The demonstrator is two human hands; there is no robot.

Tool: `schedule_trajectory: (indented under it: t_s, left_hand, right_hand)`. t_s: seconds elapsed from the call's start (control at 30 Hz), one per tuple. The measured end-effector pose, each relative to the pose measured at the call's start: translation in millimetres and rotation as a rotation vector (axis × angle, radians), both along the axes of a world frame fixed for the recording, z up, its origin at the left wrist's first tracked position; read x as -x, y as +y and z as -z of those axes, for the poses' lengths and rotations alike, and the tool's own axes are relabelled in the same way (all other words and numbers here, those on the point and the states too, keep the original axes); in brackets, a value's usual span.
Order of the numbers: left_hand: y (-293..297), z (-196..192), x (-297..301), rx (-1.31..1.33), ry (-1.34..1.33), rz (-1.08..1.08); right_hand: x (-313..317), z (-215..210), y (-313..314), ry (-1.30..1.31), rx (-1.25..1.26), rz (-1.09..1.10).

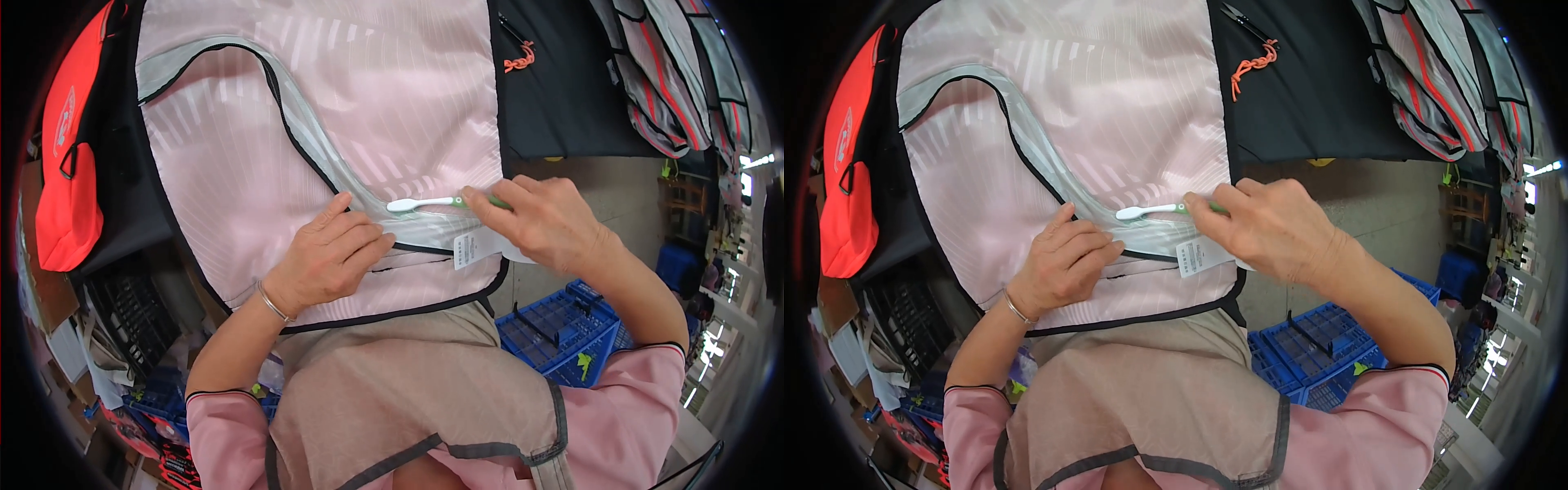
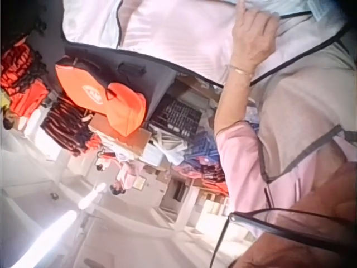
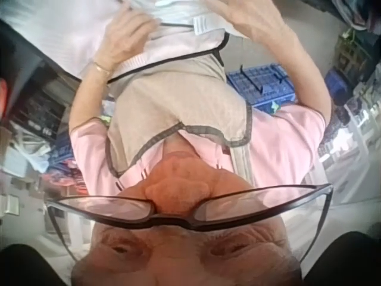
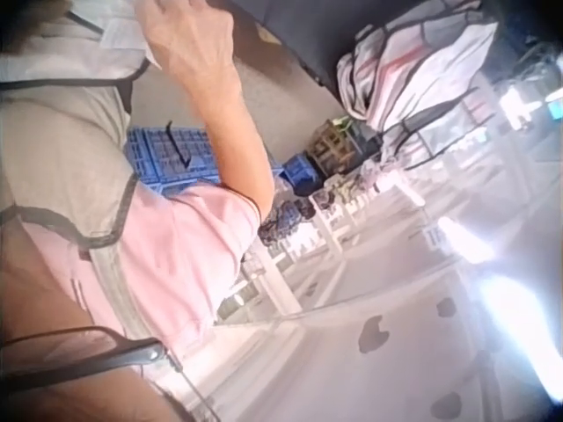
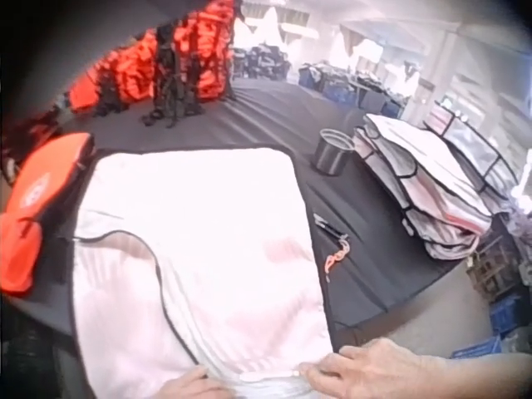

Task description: The recorder uses a small brush and nippers to clean and trim threads on various bags in a manufacturing workshop.

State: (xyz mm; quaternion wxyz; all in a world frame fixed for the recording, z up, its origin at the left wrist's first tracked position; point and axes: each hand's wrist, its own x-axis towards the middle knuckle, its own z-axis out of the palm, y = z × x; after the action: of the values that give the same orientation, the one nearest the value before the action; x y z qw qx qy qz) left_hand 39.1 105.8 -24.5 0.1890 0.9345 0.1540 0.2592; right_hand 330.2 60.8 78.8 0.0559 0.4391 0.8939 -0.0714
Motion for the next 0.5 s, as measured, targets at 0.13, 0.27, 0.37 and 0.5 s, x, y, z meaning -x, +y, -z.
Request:
schedule_trajectory:
  t_s: [0.13,0.27,0.37,0.5]
  left_hand:
    - [-1.0,-0.7,5.8,0.015,-0.034,-0.009]
    - [-1.3,-1.4,4.2,0.005,-0.021,-0.028]
    - [1.4,1.0,2.5,-0.004,-0.02,-0.019]
    - [1.6,1.6,7.8,0.01,-0.001,-0.022]
  right_hand:
    - [-27.3,-19.6,-12.8,-0.088,0.044,-0.004]
    - [-48.8,-25.8,-24.9,-0.161,0.04,0.083]
    - [-47.9,-9.5,-17.5,-0.089,0.013,0.08]
    - [-67.6,-2.8,-28.1,-0.064,0.014,0.095]
